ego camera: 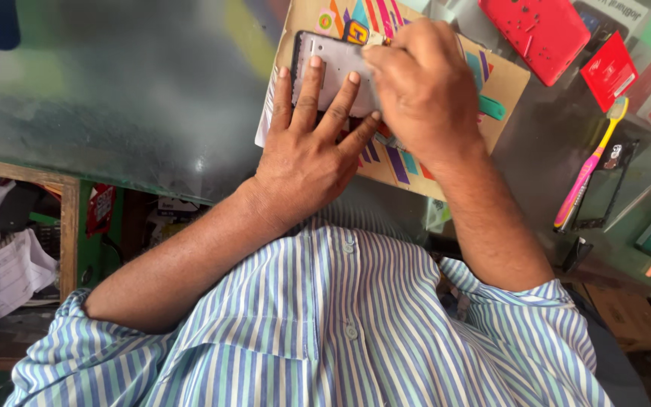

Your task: The person cleans a mobile phone frame by hand using a small brush and a pointed tool to remove debris from the edges. They scrape the frame, brush off the particles, and turn the component over to work on different areas.

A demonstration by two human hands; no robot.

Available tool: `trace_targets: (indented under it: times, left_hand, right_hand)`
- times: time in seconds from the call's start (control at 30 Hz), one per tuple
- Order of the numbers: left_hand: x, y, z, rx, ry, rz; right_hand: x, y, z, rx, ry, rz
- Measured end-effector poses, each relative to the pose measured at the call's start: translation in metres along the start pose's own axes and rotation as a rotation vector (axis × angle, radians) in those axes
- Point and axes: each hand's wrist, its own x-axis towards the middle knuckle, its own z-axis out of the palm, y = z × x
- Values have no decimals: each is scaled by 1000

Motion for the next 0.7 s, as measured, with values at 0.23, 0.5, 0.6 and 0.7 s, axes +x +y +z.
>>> trace_targets:
  times: [0.23, 0.5, 0.6, 0.7]
  left_hand:
    - [4, -1, -3, 28, 32, 24]
    - [2, 1, -7, -18, 13, 22]
    - [0, 1, -9, -21, 25, 28]
    - [1, -2, -10, -7, 28, 25]
  right_hand:
    - [-10, 5, -11, 14, 40, 71]
    - [-7, -2, -2, 19, 93, 27]
    - [-1, -7, -5, 97, 102, 72]
    - [0, 2, -23, 295, 124, 198]
